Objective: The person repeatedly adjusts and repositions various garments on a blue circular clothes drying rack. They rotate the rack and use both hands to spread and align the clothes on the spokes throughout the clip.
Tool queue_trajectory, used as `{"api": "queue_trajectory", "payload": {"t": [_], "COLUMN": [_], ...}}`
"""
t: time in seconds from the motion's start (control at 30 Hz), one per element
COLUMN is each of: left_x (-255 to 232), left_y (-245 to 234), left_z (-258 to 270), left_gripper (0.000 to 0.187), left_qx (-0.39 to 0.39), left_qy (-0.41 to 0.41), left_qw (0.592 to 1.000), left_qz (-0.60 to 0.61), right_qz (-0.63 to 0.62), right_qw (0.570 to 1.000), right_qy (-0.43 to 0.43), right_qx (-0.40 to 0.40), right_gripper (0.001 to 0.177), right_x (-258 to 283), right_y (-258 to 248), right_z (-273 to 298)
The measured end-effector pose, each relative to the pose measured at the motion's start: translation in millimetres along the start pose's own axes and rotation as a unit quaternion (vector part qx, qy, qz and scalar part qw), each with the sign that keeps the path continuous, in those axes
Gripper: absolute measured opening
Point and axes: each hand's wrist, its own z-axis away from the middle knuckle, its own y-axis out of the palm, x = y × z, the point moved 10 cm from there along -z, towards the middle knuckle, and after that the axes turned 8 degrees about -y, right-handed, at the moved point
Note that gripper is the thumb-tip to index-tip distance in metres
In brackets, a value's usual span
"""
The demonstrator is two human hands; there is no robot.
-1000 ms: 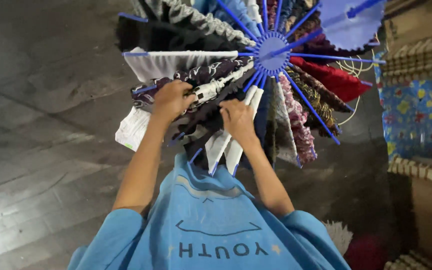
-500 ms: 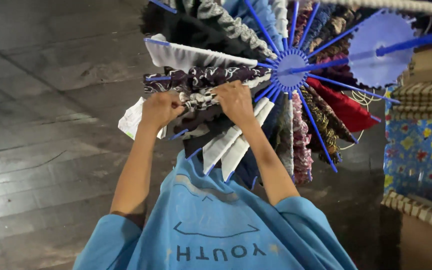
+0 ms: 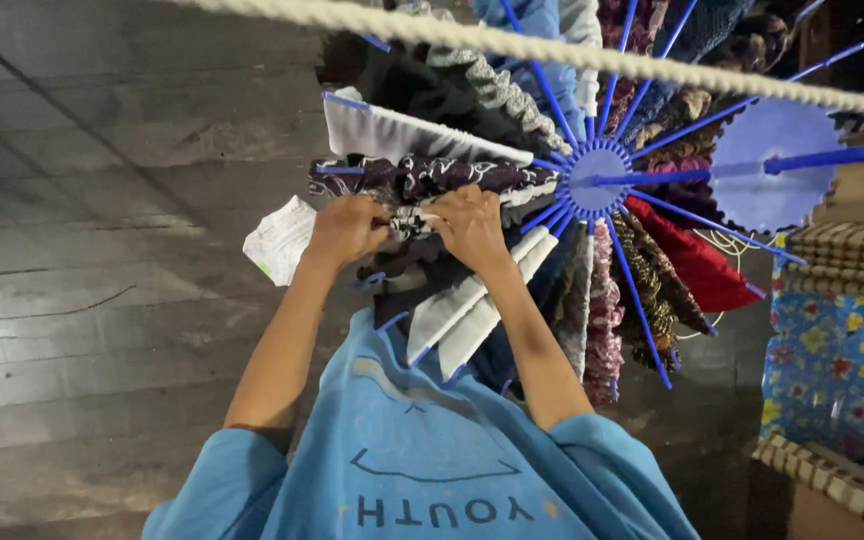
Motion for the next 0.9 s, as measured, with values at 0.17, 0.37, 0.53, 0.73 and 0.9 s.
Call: {"api": "queue_trajectory", "payload": {"t": [0.17, 0.37, 0.53, 0.73, 0.9], "left_x": [18, 86, 71, 12, -7], "left_y": [-76, -30, -36, -47, -15], "left_z": [12, -11, 0, -1, -26], "left_gripper": [0.025, 0.026, 0.021, 0.034, 0.027], "left_qx": [-0.305, -0.249, -0.249, -0.338, -0.243], "left_qy": [0.076, -0.027, -0.044, 0.052, 0.047], "left_qw": [0.949, 0.967, 0.965, 0.93, 0.962], "left_qz": [0.025, -0.045, -0.073, -0.136, -0.119], "right_qz": [0.045, 0.151, 0.159, 0.136, 0.086], "right_qw": [0.997, 0.987, 0.985, 0.987, 0.989], "right_qy": [0.007, 0.002, -0.014, 0.081, 0.115], "right_qx": [-0.056, -0.062, -0.063, 0.014, -0.025], "right_gripper": [0.025, 0.026, 0.015, 0.035, 0.028], "right_x": [-27, -77, -55, -76, -85], "right_y": [-17, 28, 26, -13, -15], "right_z": [-16, 10, -1, 15, 37]}}
